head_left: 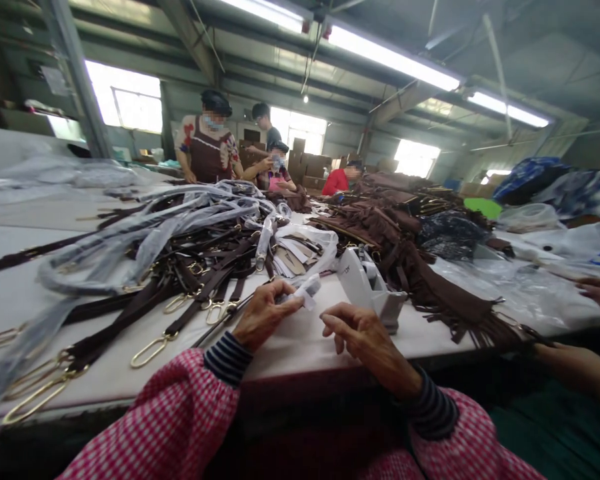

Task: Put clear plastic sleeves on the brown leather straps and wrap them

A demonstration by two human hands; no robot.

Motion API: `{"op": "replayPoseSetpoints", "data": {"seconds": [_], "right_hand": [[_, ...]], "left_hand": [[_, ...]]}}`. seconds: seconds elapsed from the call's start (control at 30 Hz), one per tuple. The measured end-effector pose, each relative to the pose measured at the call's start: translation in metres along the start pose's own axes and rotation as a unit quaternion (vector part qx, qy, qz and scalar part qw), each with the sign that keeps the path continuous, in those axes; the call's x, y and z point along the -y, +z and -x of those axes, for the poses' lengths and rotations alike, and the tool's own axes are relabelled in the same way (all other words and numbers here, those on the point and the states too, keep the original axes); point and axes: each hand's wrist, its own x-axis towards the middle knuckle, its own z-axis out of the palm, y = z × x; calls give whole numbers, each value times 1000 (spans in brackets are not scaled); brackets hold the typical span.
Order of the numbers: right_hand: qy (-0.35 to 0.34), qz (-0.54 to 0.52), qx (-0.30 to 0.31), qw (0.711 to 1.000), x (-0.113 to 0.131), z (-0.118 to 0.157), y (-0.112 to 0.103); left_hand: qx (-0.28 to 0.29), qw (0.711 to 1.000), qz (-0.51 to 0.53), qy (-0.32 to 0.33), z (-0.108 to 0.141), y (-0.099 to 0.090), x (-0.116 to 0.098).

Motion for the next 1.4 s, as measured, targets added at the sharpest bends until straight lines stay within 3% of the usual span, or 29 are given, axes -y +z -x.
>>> {"op": "replayPoseSetpoints", "data": {"seconds": [0.17,0.4,0.53,0.8,0.93,1.17,1.4], "right_hand": [[50,-143,40,988,-1,-30,21],[87,-224,9,971,-2,-29,35],[59,-141,-24,988,2,-32,39],[20,-69,20,997,5,-39,29],[-51,35,-5,998,3,-39,30],[-134,140,-61,979,6,-41,38],[-242,312,-96,913,10,-44,39]], "left_hand": [[1,1000,-23,21,0,0,-3],[-63,987,-110,96,1,5,0],[-92,980,-138,108,0,5,2],[-53,997,-45,38,0,0,-3],[-53,998,-23,27,0,0,-3],[-54,994,99,2,-2,0,3],[-61,986,151,-19,-3,-1,5]]}}
